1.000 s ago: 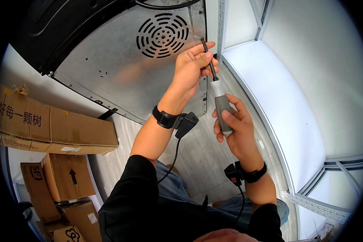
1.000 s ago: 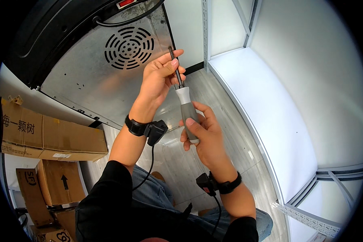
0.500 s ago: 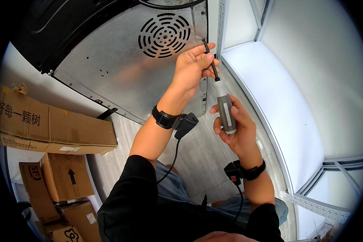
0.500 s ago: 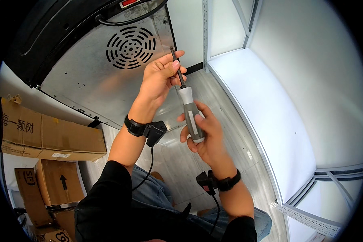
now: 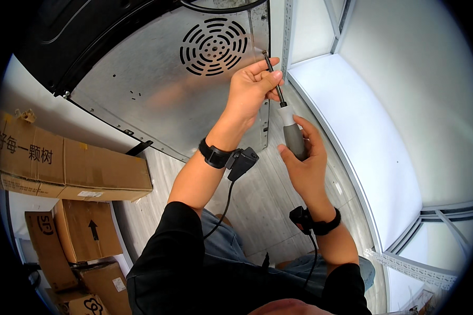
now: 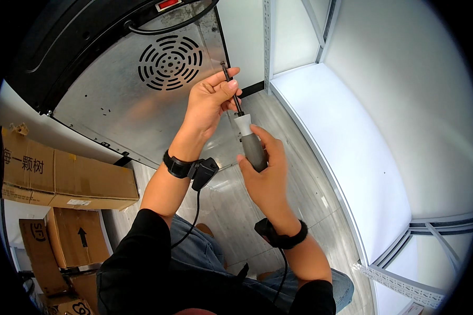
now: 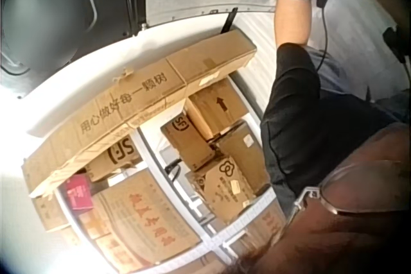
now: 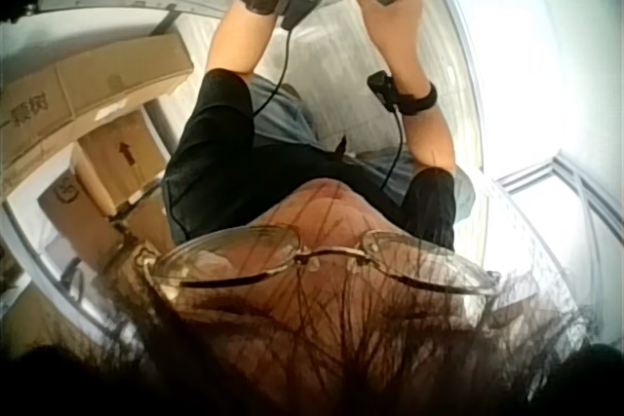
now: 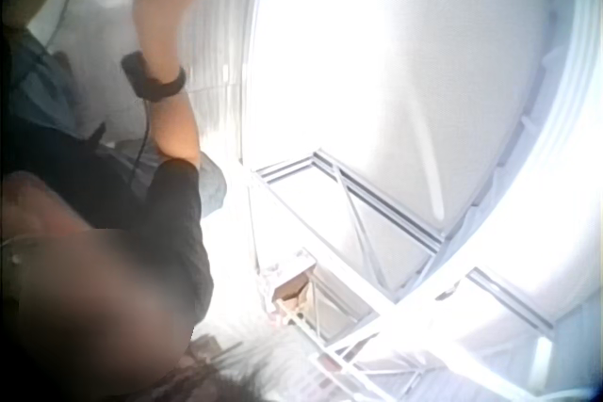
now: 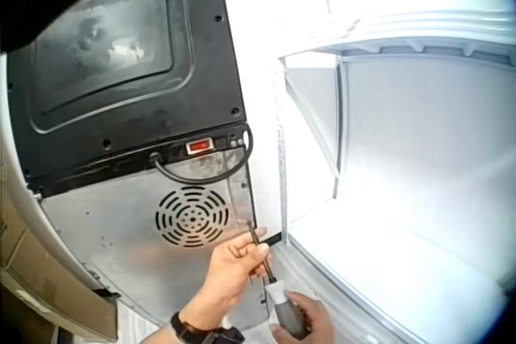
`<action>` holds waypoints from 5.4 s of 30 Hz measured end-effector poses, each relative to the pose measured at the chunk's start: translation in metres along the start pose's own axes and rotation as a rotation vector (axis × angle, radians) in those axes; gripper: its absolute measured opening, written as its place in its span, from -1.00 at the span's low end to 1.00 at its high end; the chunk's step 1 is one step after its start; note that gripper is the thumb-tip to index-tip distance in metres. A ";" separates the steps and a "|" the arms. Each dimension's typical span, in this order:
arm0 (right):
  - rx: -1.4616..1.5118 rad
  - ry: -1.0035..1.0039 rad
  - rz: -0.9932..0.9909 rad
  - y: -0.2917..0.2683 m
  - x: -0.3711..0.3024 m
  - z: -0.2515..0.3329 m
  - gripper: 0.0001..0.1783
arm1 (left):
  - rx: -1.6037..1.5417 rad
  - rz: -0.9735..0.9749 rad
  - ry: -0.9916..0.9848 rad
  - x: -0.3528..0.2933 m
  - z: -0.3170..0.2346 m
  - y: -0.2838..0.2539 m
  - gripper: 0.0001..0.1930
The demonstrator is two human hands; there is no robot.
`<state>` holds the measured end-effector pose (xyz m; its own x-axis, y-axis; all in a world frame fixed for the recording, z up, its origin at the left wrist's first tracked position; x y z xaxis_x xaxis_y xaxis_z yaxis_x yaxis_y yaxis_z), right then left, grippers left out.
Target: The person uses a screwdriver to fasten screws into the back panel of a small appliance. They repeatedly pick up screws from a white shelf and tighten them into the device, which is positioned on a lower shelf.
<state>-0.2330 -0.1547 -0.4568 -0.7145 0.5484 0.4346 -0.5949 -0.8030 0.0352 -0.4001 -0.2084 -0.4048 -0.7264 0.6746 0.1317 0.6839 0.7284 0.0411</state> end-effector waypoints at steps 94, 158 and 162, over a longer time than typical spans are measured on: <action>0.587 0.520 -0.027 -0.005 -0.005 0.011 -0.44 | 0.063 -0.069 -0.030 -0.010 -0.006 0.008 -0.64; 0.720 0.801 -1.016 -0.352 -0.134 -0.020 -0.60 | 0.210 0.584 -0.351 -0.003 0.241 0.426 -0.84; 0.619 0.846 -1.086 -0.384 -0.153 -0.032 -0.58 | 0.413 0.580 -0.363 0.008 0.296 0.482 -0.86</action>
<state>0.0936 0.0771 -0.5654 -0.1655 0.7188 -0.6752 -0.8677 0.2193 0.4462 -0.0965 0.1837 -0.6770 -0.2884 0.9045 -0.3143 0.9305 0.1873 -0.3148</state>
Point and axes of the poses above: each hand's wrist, its own x-axis towards the middle knuckle, its own y-axis out of the palm, z = x × y, the point moved 2 cm from there along x, towards the middle knuckle, and after that the axes turned 13 degrees about x, right-handed, at the moved point
